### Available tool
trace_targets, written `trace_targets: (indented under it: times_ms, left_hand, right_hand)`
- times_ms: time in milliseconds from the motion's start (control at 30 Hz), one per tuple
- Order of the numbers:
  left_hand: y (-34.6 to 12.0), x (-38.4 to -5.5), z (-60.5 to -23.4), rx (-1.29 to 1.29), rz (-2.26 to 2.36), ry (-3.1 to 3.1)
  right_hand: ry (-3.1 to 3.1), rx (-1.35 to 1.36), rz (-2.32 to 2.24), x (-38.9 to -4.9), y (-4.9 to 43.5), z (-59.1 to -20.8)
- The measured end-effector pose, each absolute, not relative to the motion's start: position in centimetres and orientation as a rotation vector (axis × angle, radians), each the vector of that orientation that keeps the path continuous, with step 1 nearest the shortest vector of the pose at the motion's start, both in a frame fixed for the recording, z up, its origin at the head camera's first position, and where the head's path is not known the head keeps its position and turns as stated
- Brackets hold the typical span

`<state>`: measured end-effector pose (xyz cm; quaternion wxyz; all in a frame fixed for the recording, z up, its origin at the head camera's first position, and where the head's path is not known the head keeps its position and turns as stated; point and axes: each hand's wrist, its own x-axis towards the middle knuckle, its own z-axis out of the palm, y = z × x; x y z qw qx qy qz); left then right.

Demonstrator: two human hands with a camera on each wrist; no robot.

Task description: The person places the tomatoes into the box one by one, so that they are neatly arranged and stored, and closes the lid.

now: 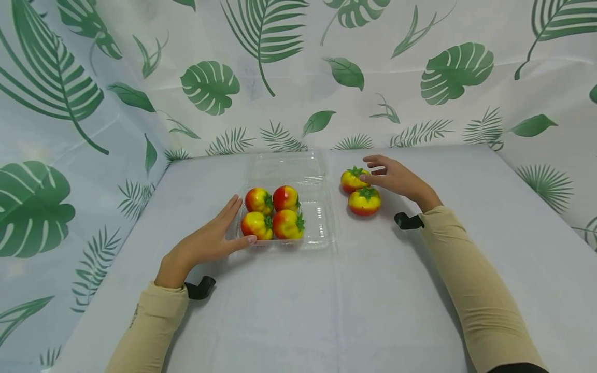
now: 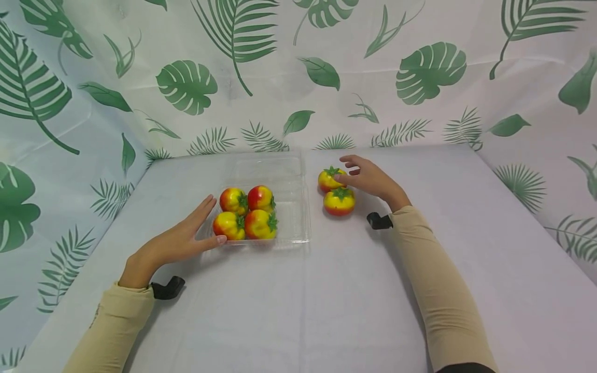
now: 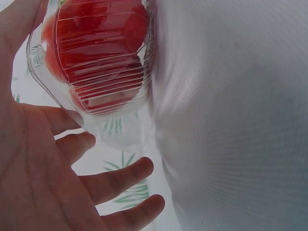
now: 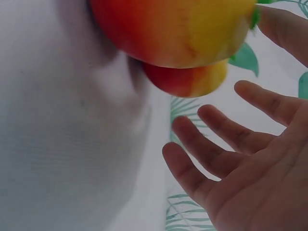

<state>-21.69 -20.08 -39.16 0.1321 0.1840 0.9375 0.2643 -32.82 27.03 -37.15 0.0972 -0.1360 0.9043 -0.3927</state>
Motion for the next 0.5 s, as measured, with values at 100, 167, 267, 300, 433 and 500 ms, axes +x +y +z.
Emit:
trace_targets:
  times_ms: [100,167,267,300,433,500]
  left_hand:
    - [-20.08,-21.64,-39.15,0.528,0.772,2.717]
    - [-20.06,-21.61,-39.14,0.527,0.774,2.716]
    - [-20.06,-21.59,-39.12,0.533,0.777,2.715]
    - [-20.06,-21.59,-39.11,0.535,0.777,2.715]
    - [-20.09,-21.60,-39.02,0.535,0.774,2.716]
    - [-20.07,-21.60,-38.94,0.534,0.772,2.715]
  right_hand:
    - [2.663,-0.392,-1.170,-32.89,26.93,-37.43]
    - [2.657,-0.393,-1.168,-32.85,26.83,-37.54]
    - [2.648,-0.380,-1.174,-32.86,26.78,-37.72]
    - [2.645,-0.380,-1.177,-32.87,26.77,-37.78]
    - [2.640,-0.371,-1.185,-33.10,26.80,-38.09]
    - [2.644,-0.369,-1.182,-33.22,26.84,-38.22]
